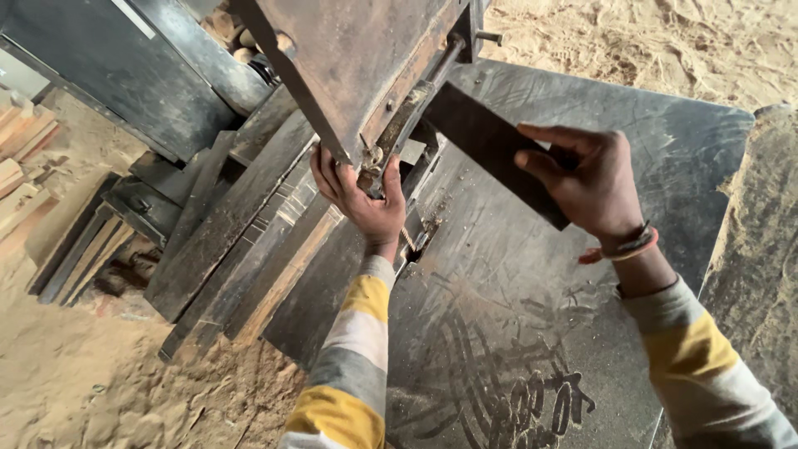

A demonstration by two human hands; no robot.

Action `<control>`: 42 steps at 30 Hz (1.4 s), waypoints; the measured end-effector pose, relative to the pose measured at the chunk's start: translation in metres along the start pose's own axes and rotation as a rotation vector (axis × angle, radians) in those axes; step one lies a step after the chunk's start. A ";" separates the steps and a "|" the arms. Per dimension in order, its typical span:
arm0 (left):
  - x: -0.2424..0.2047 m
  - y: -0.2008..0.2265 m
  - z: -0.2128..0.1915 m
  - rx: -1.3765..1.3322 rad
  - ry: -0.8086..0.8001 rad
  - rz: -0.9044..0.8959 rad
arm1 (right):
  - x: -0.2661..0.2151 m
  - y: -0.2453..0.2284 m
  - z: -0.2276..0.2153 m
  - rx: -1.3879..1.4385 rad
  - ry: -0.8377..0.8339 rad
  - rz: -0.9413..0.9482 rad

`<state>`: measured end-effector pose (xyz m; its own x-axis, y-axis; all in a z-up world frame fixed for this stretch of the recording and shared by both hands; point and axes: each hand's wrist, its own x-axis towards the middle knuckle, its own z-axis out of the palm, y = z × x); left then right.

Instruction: The person repeatedly adjusts a metal clamp on a bandsaw using a small metal bar, then uses the bar to scrape sawdust from the machine's surface. The person continues to adjust the clamp and scrape the surface multiple times.

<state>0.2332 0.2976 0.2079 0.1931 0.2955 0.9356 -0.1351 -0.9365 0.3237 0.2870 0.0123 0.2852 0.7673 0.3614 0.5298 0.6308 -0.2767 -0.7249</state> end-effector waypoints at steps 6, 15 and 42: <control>0.000 0.001 0.000 -0.009 0.014 -0.006 | 0.026 -0.017 0.000 0.150 -0.054 0.042; 0.000 0.000 -0.001 0.018 -0.005 -0.055 | 0.041 -0.036 -0.001 -0.055 -0.202 -0.043; 0.006 0.012 -0.006 -0.017 0.010 -0.066 | 0.031 -0.033 -0.006 -0.008 -0.241 -0.028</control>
<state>0.2268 0.2898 0.2186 0.1923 0.3585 0.9135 -0.1391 -0.9115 0.3870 0.2905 0.0270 0.3278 0.7003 0.5710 0.4285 0.6532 -0.2703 -0.7073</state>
